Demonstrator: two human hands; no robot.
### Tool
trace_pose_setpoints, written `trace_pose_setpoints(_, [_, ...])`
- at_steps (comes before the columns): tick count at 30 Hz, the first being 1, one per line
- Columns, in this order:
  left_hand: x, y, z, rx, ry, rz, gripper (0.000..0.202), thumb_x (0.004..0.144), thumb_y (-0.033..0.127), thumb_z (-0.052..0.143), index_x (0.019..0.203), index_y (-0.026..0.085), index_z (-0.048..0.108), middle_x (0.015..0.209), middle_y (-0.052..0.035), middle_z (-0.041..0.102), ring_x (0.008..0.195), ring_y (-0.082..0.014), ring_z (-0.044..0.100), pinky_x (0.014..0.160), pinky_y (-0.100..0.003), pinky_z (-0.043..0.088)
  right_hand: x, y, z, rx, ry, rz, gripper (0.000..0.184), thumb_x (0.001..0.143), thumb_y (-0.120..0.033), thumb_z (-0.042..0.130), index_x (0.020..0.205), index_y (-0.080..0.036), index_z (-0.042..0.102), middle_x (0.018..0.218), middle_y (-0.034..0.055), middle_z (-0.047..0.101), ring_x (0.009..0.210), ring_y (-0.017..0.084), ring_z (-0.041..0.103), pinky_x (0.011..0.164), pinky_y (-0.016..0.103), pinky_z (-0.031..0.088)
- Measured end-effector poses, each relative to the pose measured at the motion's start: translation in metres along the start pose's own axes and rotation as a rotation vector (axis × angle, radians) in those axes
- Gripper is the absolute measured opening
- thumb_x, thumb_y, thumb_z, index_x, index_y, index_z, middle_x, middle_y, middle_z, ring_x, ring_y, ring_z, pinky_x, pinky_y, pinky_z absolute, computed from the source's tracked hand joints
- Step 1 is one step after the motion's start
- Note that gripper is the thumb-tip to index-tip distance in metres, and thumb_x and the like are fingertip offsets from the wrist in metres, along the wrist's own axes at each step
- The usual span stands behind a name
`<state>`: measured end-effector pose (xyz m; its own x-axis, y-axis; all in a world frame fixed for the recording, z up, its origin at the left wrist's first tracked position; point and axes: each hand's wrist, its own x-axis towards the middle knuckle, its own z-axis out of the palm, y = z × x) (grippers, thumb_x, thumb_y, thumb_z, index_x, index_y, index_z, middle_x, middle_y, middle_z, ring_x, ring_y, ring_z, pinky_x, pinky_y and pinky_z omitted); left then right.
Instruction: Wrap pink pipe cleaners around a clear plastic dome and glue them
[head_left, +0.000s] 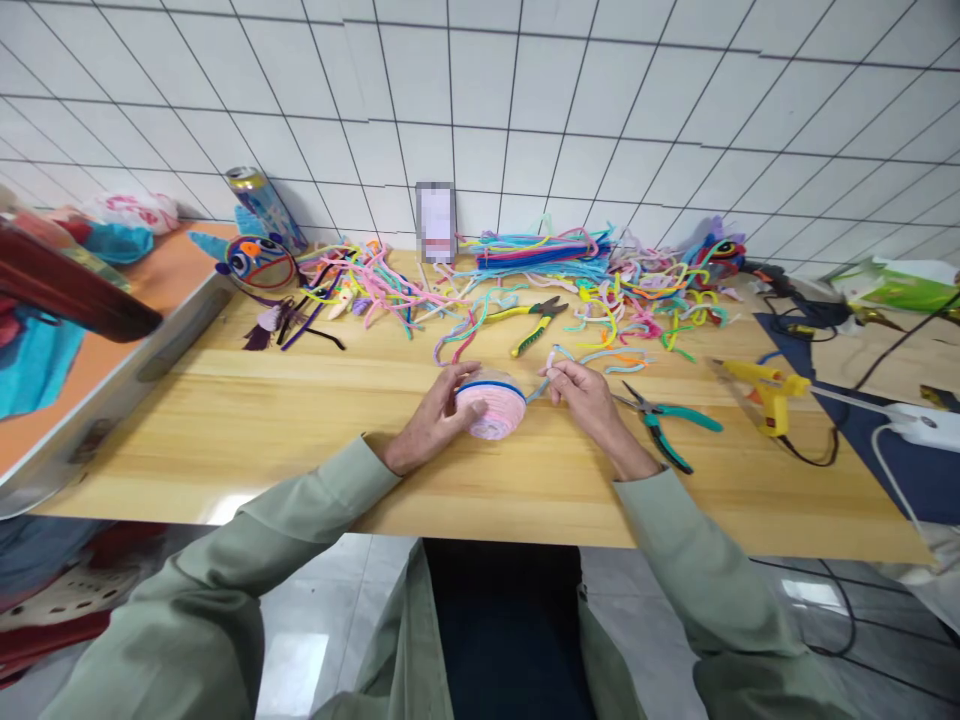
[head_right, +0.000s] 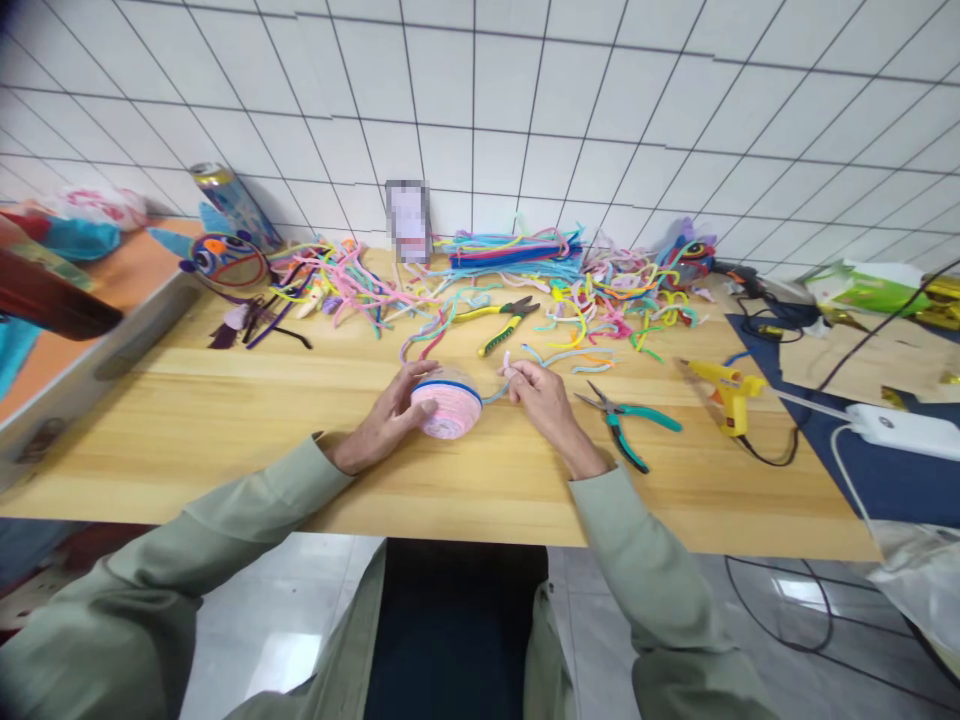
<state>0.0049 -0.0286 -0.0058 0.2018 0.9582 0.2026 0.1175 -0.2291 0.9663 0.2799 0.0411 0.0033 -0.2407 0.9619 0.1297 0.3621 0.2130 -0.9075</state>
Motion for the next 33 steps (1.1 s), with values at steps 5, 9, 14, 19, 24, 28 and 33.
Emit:
trace_pose_setpoints(5, [-0.003, -0.003, 0.0, 0.132, 0.052, 0.068, 0.063, 0.096, 0.057, 0.072, 0.146, 0.022, 0.054, 0.145, -0.014, 0.058, 0.14, -0.0321, 0.057, 0.125, -0.053, 0.044, 0.0, -0.001, -0.001, -0.018, 0.014, -0.009, 0.044, 0.092, -0.064, 0.057, 0.087, -0.023, 0.071, 0.063, -0.0021, 0.062, 0.064, 0.018, 0.058, 0.068, 0.03, 0.043])
trace_pose_setpoints(9, [-0.004, 0.001, 0.0, 0.156, 0.034, 0.078, 0.061, 0.098, 0.057, 0.071, 0.145, 0.022, 0.054, 0.142, -0.0132, 0.059, 0.139, -0.0311, 0.057, 0.123, -0.051, 0.046, 0.0, -0.003, -0.003, -0.061, 0.047, -0.03, 0.045, 0.094, -0.064, 0.055, 0.084, -0.023, 0.071, 0.063, -0.0012, 0.065, 0.063, 0.018, 0.058, 0.066, 0.03, 0.043])
trace_pose_setpoints(14, [-0.004, 0.006, -0.002, 0.122, 0.026, 0.047, 0.063, 0.097, 0.058, 0.071, 0.147, 0.023, 0.052, 0.15, -0.0151, 0.055, 0.141, -0.0324, 0.057, 0.123, -0.053, 0.046, -0.004, -0.016, -0.005, -0.157, 0.084, -0.109, 0.042, 0.099, -0.058, 0.055, 0.082, -0.024, 0.071, 0.069, 0.0007, 0.071, 0.066, 0.019, 0.063, 0.068, 0.031, 0.045])
trace_pose_setpoints(19, [0.006, 0.019, -0.01, 0.167, 0.086, 0.115, 0.056, 0.101, 0.057, 0.066, 0.145, 0.026, 0.055, 0.157, -0.0145, 0.053, 0.15, -0.0333, 0.05, 0.126, -0.055, 0.042, -0.012, -0.035, -0.008, -0.287, 0.123, -0.252, 0.027, 0.101, -0.044, 0.062, 0.092, -0.025, 0.078, 0.082, 0.0057, 0.078, 0.081, 0.024, 0.068, 0.081, 0.037, 0.046])
trace_pose_setpoints(24, [0.026, 0.044, -0.009, 0.322, 0.106, 0.252, 0.044, 0.1, 0.052, 0.068, 0.135, 0.025, 0.065, 0.144, -0.0132, 0.064, 0.137, -0.0311, 0.06, 0.117, -0.05, 0.049, -0.015, -0.049, -0.003, -0.604, 0.149, -0.535, 0.031, 0.111, -0.034, 0.053, 0.104, -0.025, 0.082, 0.086, 0.0081, 0.081, 0.082, 0.023, 0.068, 0.082, 0.038, 0.044])
trace_pose_setpoints(28, [0.042, 0.058, 0.003, 0.492, 0.092, 0.444, 0.039, 0.094, 0.051, 0.078, 0.119, 0.022, 0.073, 0.119, -0.0115, 0.075, 0.116, -0.0294, 0.069, 0.107, -0.048, 0.052, -0.015, -0.059, 0.004, -0.764, 0.147, -0.641, 0.035, 0.114, -0.032, 0.049, 0.104, -0.023, 0.081, 0.083, 0.0082, 0.08, 0.079, 0.023, 0.068, 0.08, 0.039, 0.043])
trace_pose_setpoints(33, [0.057, 0.069, 0.011, 0.502, 0.082, 0.507, 0.037, 0.106, 0.049, 0.064, 0.083, 0.021, 0.074, 0.082, -0.0052, 0.074, 0.079, -0.0197, 0.068, 0.08, -0.036, 0.052, -0.012, -0.071, 0.009, -0.795, 0.148, -0.681, 0.035, 0.113, -0.03, 0.047, 0.104, -0.023, 0.08, 0.081, 0.0087, 0.079, 0.08, 0.024, 0.068, 0.08, 0.039, 0.043])
